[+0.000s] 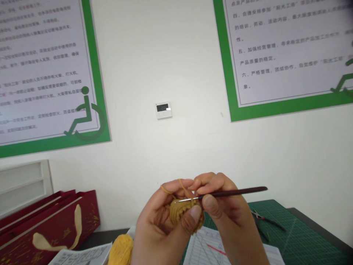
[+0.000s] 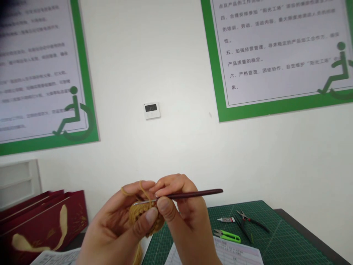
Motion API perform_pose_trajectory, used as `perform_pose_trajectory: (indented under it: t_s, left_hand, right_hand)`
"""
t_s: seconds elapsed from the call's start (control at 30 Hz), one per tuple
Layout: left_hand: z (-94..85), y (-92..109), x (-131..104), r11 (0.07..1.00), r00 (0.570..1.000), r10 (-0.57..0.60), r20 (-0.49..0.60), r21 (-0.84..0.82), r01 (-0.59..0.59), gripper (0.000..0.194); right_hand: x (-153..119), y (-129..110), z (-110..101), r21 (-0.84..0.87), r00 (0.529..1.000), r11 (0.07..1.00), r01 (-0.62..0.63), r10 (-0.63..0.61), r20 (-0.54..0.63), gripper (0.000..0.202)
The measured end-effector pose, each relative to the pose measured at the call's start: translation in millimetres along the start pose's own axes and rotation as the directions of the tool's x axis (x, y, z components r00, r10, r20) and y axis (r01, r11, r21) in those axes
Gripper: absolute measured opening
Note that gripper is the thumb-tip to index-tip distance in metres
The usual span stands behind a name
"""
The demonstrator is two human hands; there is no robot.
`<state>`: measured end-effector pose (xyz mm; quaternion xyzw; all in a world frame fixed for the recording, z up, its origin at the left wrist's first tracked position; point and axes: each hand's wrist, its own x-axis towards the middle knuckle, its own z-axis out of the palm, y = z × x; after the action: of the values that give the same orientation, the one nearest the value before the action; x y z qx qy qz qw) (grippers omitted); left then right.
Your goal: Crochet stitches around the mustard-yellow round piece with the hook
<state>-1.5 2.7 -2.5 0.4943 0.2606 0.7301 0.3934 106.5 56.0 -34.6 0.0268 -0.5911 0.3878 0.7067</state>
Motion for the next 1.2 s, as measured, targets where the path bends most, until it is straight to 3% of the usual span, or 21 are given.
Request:
perform_pose_trajectory:
  t_s: [0.13, 0.33, 0.57, 0.77, 0.97, 1.2]
  left_hand:
    - [1.5, 3, -4, 0.998, 0.999, 0.041, -0.016, 0.048, -0.040, 0.034]
    - [-8.3, 8, -7, 0.977, 0.988, 0.148, -0.042, 0.158, -0.140, 0.029]
    - [-10.5, 22, -20, 0.983, 0.996, 0.071, 0.050, 0.167, -0.079, 0.030]
    - [-9.0, 30, -27, 0.960, 0.989, 0.136, 0.051, 0.242, -0.144, 0.023]
    - [-0.4, 23, -16, 0.950, 0.992, 0.129, 0.010, 0.287, -0.126, 0.022]
    - [-8.2, 4, -9, 0.955, 0.986, 0.133, -0.102, 0.279, -0.100, 0.025]
  right_hand:
    - [0, -5, 2, -0.044, 0.996, 0.996, 0.081, -0.083, -0.026, 0.011]
    - [7, -16, 15, -0.004, 0.990, 0.998, -0.057, 0.056, -0.131, 0.007]
    - [-6, -35, 23, -0.021, 0.982, 0.997, -0.079, 0.075, -0.173, 0.013]
    - [-12, -38, 25, -0.010, 0.986, 1.000, -0.029, 0.027, -0.166, 0.010]
    - [-10, -27, 8, -0.059, 0.993, 0.997, -0.050, 0.043, -0.111, 0.007]
    - [-7, -12, 0, -0.011, 0.976, 0.980, -0.198, 0.195, -0.101, 0.016]
